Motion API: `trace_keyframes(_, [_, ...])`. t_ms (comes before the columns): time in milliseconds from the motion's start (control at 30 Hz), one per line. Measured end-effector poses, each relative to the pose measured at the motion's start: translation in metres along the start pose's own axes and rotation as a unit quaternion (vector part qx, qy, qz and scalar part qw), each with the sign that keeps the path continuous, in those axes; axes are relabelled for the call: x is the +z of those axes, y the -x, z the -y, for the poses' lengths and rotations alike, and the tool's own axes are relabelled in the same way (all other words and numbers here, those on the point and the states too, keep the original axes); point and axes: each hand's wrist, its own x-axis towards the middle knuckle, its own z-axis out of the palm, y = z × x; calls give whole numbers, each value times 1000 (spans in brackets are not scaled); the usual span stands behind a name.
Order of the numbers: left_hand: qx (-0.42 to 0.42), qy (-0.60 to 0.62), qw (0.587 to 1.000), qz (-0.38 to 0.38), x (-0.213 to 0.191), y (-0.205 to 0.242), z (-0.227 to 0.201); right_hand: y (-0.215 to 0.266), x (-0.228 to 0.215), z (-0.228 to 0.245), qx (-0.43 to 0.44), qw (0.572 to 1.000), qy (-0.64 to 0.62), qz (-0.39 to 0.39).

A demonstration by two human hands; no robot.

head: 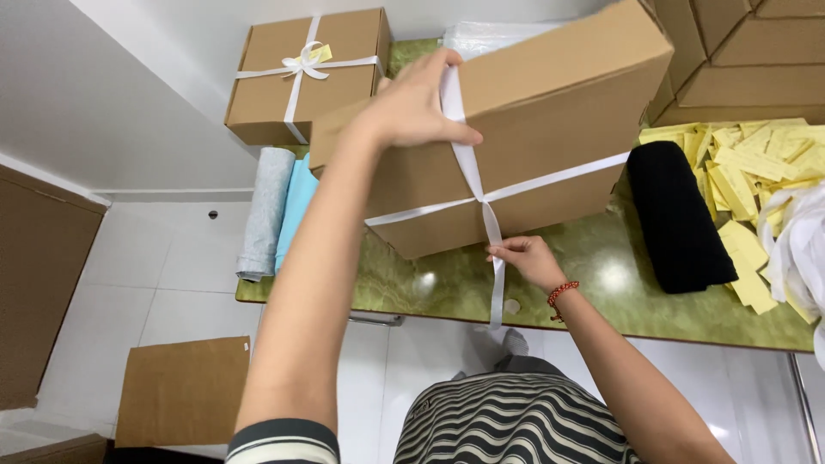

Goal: The person is packaging a rolled-up garment into a box, tying it with a ribbon, and writing on a label.

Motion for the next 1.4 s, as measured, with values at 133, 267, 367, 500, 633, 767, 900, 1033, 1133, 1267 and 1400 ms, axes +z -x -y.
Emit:
trace_keyframes(133, [77, 62, 995, -4, -44, 27, -12, 17, -7, -12, 2, 999, 41, 12])
trace_keyframes(267, [75, 85, 994, 9, -86, 56, -37, 35, -19, -12, 0, 997, 76, 29])
trace_keyframes(367, [42, 50, 998, 2, -110, 76, -50, 47, -20, -2, 17, 997, -14, 68])
trace_keyframes(500, [-19, 37, 999, 14, -133, 103, -64, 35, -30, -32, 115, 981, -101, 116])
trace_keyframes(633, [60, 61, 996, 36, -143, 129, -62, 33, -45, -40, 88, 935, -318, 126])
trace_keyframes(767, [35, 49, 994, 87, -148, 158, -78, 63, -63, 22, 12, 978, -203, 52])
trace_keyframes(900, [172, 47, 981, 71, -121, 179, -74, 87, -89, 97, -71, 995, -73, -21])
trace_keyframes(1033, [220, -40, 974, 16, -88, 205, -89, 39, -98, 156, -44, 995, -81, 32])
trace_keyframes(1133, [241, -80, 965, -63, -61, 222, -96, 6, -102, 197, -11, 984, -132, 118])
trace_keyframes(1267, [237, -150, 950, -137, -15, 237, -94, 9, -97, 258, -79, 989, -105, 71])
trace_keyframes(1400, [229, -175, 945, -156, 46, 237, -71, -1, -91, 277, -129, 987, -74, 64])
